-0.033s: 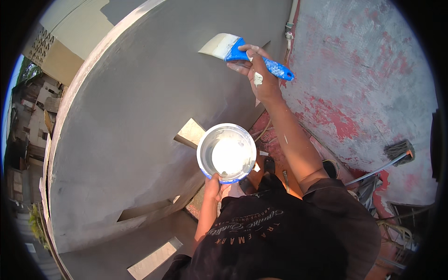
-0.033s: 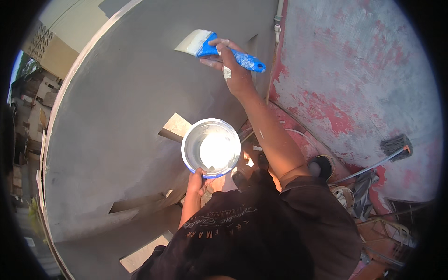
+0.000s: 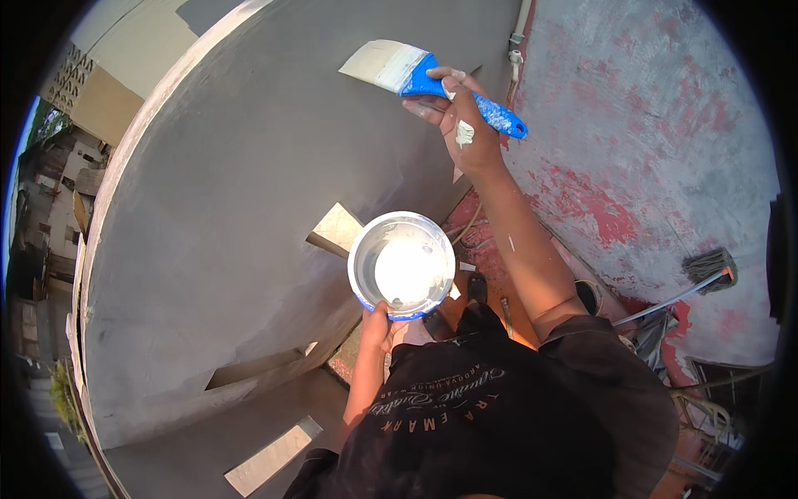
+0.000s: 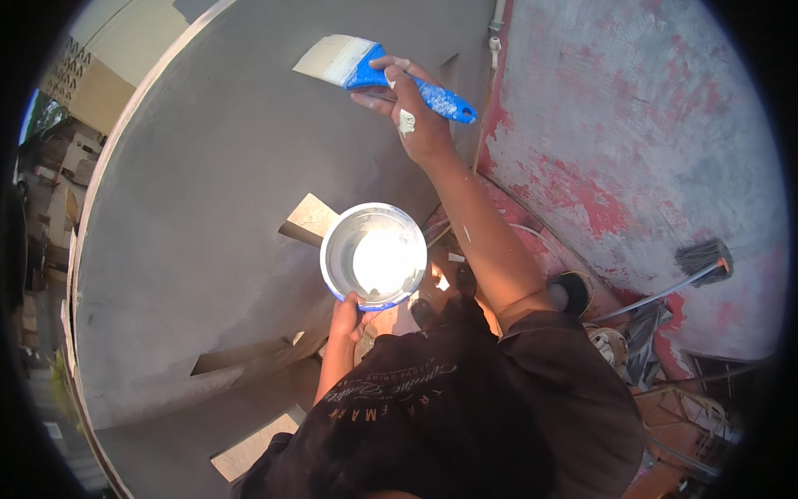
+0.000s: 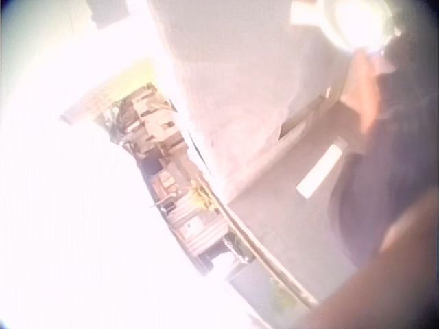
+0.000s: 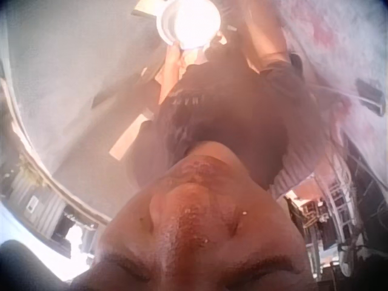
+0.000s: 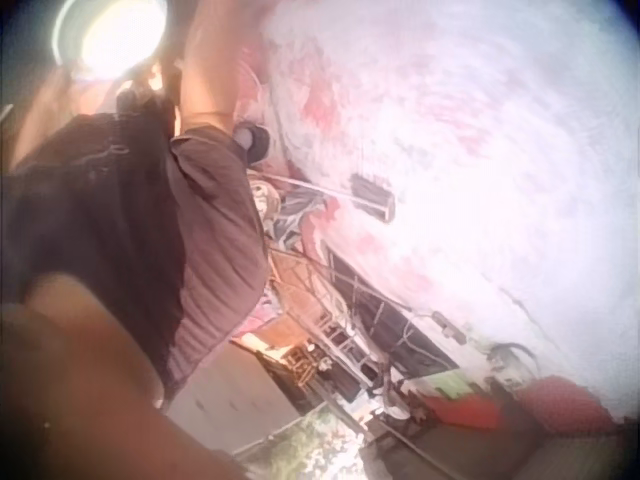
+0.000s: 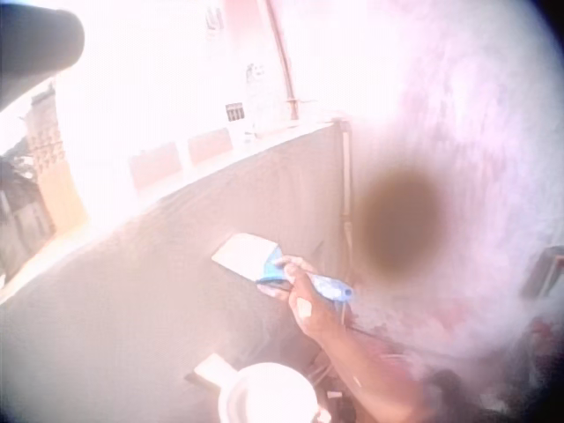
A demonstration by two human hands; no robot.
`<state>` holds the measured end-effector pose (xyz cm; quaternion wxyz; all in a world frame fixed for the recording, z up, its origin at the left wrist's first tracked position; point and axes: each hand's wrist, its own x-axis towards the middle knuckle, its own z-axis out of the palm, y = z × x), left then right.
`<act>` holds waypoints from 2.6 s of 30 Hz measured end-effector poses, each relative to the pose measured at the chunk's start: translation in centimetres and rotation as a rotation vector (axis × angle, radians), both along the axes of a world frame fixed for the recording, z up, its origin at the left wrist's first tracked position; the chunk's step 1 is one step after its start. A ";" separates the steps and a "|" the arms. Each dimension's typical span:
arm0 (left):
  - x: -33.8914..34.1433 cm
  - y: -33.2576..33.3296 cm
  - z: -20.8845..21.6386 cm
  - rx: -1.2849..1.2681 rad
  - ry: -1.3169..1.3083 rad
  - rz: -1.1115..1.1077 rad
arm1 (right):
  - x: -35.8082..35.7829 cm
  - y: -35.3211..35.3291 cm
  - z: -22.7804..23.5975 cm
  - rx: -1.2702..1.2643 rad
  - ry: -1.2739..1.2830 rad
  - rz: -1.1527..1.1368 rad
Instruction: The person paints a curved exterior wall with white paint using a blue-handled brush. They repeatedly dip the brush into a bucket and apply paint in smooth strokes along the wall surface.
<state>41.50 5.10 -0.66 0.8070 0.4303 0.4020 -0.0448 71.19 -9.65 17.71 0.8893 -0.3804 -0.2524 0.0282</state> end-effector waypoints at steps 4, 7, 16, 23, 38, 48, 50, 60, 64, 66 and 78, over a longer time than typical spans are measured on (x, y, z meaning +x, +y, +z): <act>0.3 -0.3 0.8 0.029 -0.008 -0.033 | -1.2 0.7 -4.5 -0.094 0.154 0.002; 1.2 -0.6 1.1 0.020 -0.036 -0.018 | -1.6 -0.2 -11.2 -0.325 0.312 -0.116; 1.6 -0.5 0.2 -0.074 -0.074 0.046 | -7.7 -15.6 -13.7 -0.452 0.553 -0.434; 2.5 -1.3 0.4 -0.009 0.029 -0.078 | -14.7 -18.2 -10.2 -0.648 0.629 -0.440; 7.9 -8.4 2.6 0.082 -0.052 -0.330 | -11.1 -13.2 -14.5 -1.336 0.058 -0.176; 12.0 -14.1 5.2 0.125 -0.119 -0.233 | -4.8 -15.2 -17.0 -1.338 -0.007 -0.075; 12.5 -15.2 4.9 0.174 -0.102 -0.188 | -3.9 -15.8 -16.7 -1.335 -0.013 -0.068; 15.2 -19.1 4.7 0.212 -0.028 -0.099 | -1.4 -22.5 -11.1 -1.061 0.190 -0.085; 16.5 -20.0 3.6 0.231 0.017 -0.074 | -0.2 -25.8 -10.9 -1.229 0.133 -0.097; 17.1 -20.5 2.7 0.223 0.015 -0.052 | 0.0 -26.6 -11.5 -1.270 0.120 -0.109; 19.2 -24.1 -4.2 0.802 -0.047 -0.092 | 2.3 -24.7 -16.0 -1.745 -0.189 -0.124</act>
